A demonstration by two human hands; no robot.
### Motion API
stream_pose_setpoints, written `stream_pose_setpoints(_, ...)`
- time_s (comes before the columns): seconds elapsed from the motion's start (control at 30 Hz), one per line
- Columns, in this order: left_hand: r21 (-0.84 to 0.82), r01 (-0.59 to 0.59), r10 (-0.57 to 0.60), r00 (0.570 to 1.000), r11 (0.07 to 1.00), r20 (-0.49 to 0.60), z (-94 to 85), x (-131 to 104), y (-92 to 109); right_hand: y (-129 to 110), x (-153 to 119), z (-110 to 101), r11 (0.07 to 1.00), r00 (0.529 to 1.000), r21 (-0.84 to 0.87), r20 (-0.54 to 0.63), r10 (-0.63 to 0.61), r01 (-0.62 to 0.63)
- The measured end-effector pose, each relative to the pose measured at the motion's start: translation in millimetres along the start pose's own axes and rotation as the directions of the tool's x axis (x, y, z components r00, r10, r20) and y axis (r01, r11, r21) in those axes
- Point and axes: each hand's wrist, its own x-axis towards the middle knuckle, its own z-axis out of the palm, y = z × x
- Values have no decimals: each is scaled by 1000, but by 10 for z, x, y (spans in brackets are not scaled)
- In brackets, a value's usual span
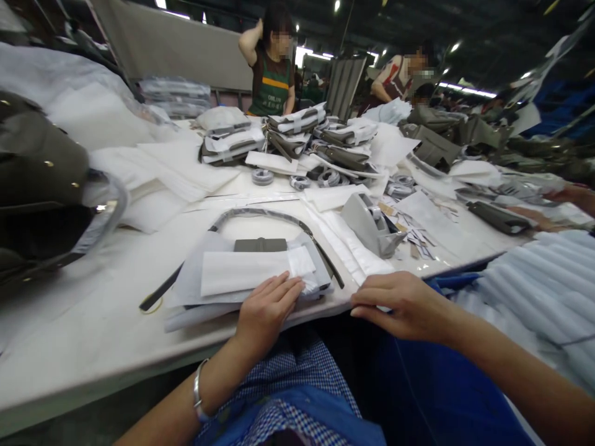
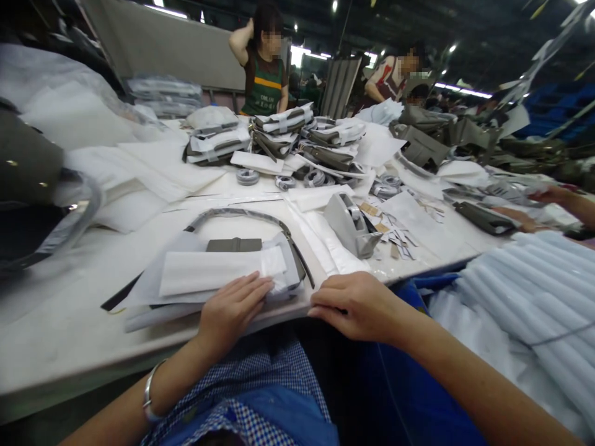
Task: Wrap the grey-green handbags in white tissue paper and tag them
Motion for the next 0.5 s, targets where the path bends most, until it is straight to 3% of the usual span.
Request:
stream_pose_setpoints(0.1,-17,9,-9,1000,1000,-4,8,-5,9,-101,334,4,976,981,-150,131,-141,161)
stream_pose_setpoints(0.23,-38,15,-15,1000,999,-10,27,-26,2,-90,682,35,914,953,-311,236,-191,260)
stream_pose_setpoints(0.37,-54,17,-18,1000,998,-14,29,-41,-3,-122,940,53,870,927,-390,333,-173,302)
stream_pose_setpoints(0.5,-70,39,-40,999,997,-15,22,-40,7,-227,1153,68,853,880,-428,470,-73,299)
